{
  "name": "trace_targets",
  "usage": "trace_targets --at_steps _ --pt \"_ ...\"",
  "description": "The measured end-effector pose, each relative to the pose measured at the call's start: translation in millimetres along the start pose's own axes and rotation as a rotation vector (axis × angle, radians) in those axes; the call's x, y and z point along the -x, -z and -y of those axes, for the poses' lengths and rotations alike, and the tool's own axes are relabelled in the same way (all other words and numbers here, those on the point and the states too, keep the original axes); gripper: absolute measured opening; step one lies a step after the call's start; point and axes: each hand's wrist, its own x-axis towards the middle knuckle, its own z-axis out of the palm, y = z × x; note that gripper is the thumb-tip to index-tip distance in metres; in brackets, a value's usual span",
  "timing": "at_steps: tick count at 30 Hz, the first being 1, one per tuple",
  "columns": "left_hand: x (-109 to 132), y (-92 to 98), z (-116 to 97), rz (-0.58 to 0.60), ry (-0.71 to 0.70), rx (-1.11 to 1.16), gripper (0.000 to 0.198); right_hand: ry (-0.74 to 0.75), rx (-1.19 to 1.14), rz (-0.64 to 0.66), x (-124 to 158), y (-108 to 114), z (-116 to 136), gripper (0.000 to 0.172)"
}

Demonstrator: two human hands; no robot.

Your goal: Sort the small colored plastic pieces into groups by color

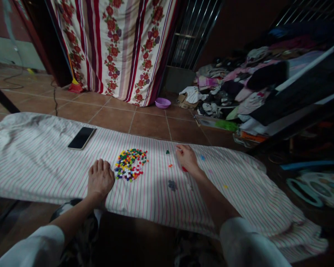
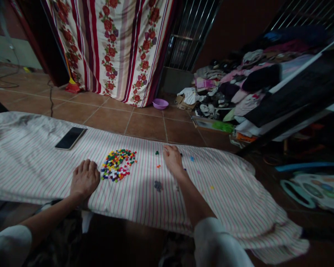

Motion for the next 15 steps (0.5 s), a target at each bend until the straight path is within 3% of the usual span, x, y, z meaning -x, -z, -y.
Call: trace_targets --at_steps 7,11,15 --pt "-1.5 6.7 -1.5 0.007 0.020 0.062 0.036 0.257 -0.260 0.201 41.6 -50.0 79.5 0.032" --pt "-2.5 9.4 -2.4 0.033 0.037 0.083 0.038 0.299 -0.261 0.304 57.4 -76.9 107.6 0.031" --pt "-2.6 8.9 -2.1 0.035 0.032 0.088 0.039 0.322 -0.200 0.345 56.4 -85.9 126.1 0.029"
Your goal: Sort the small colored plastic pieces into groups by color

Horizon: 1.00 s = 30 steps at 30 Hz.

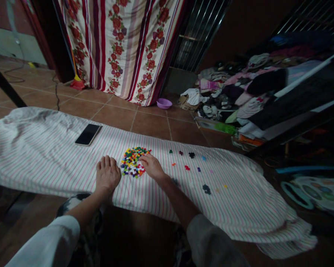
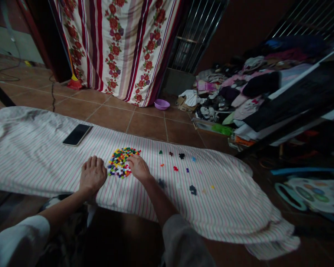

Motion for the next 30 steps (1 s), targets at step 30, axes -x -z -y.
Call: trace_targets --at_steps 30 --pt "0.1 -1.9 1.4 0.016 0.000 0.011 0.041 -0.135 0.181 0.048 -18.8 -3.2 28.6 0.024"
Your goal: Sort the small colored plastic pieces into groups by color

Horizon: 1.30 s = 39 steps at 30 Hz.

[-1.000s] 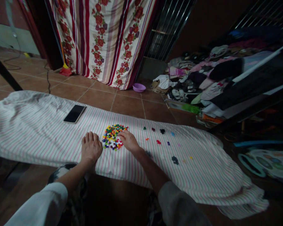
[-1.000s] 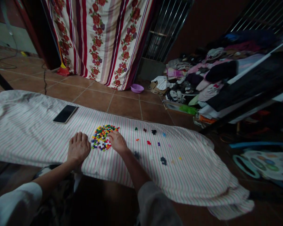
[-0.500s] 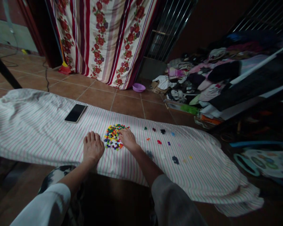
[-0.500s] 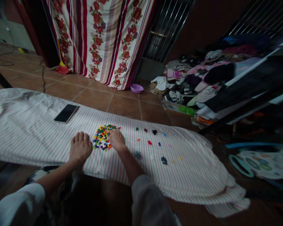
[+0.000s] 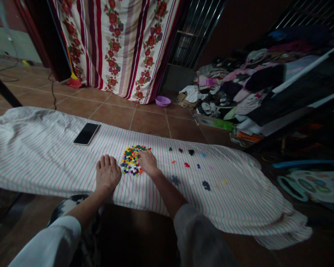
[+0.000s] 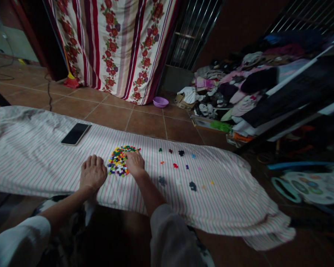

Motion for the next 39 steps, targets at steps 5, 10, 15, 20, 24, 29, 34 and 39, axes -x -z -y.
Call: trace_targets --at_steps 5,10,15,20,24,29,34,39 --pt "0.1 1.3 -0.9 -0.004 0.007 -0.011 0.041 -0.024 -0.024 -0.005 0.7 -2.4 -0.2 0.025" --pt "-0.1 0.9 -0.5 -0.011 0.001 -0.014 0.041 0.005 -0.066 -0.062 1.8 -6.7 -3.7 0.024" --pt "-0.9 1.9 -1.7 -0.007 0.012 -0.060 0.039 -0.022 -0.277 -0.204 3.4 -16.3 -13.9 0.022" --pt "-0.5 1.5 -1.8 -0.010 0.009 -0.074 0.039 -0.109 -0.820 -0.251 10.1 -27.2 -24.6 0.021" --pt "0.1 0.4 -0.6 -0.032 0.001 -0.075 0.038 -0.104 -1.105 -0.292 21.4 -25.2 -24.5 0.025" --pt "1.0 0.4 1.3 -0.035 -0.027 -0.101 0.036 -0.108 -1.185 -0.294 34.1 -15.2 -22.7 0.028" --pt "1.6 1.8 1.1 -0.018 -0.029 -0.106 0.037 -0.123 -1.117 -0.311 48.1 -9.7 -30.7 0.027" --pt "1.5 7.7 -1.8 0.025 -0.014 -0.093 0.036 -0.168 -1.054 -0.401 66.6 -11.0 -46.8 0.025"
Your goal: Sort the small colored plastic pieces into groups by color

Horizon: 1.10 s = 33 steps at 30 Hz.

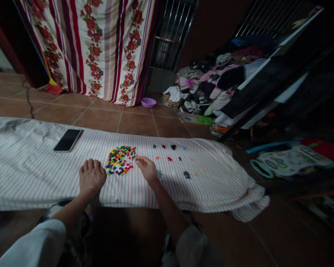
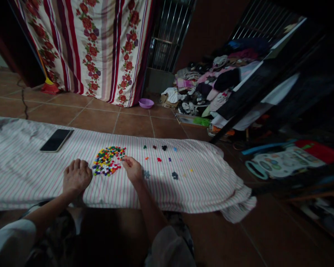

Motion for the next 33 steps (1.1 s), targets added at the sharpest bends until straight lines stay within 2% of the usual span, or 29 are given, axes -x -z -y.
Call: trace_targets --at_steps 7,13,26,29,33 --pt "0.6 4.3 -1.1 0.031 0.013 -0.002 0.037 0.007 0.078 -0.071 20.4 43.9 -11.6 0.022" --pt "0.9 7.9 -1.5 0.050 0.020 0.035 0.036 -0.040 0.147 -0.295 44.8 91.4 -8.9 0.024" --pt "3.8 10.7 -2.4 0.023 0.008 0.082 0.042 -0.056 0.450 -0.657 82.5 199.3 -18.1 0.036" --pt "3.9 11.7 -2.7 0.022 0.009 0.080 0.041 -0.063 0.504 -0.680 86.0 212.5 -25.3 0.036" --pt "4.5 14.9 -3.9 0.037 -0.003 0.062 0.042 -0.070 0.535 -0.614 86.0 215.6 -28.9 0.033"
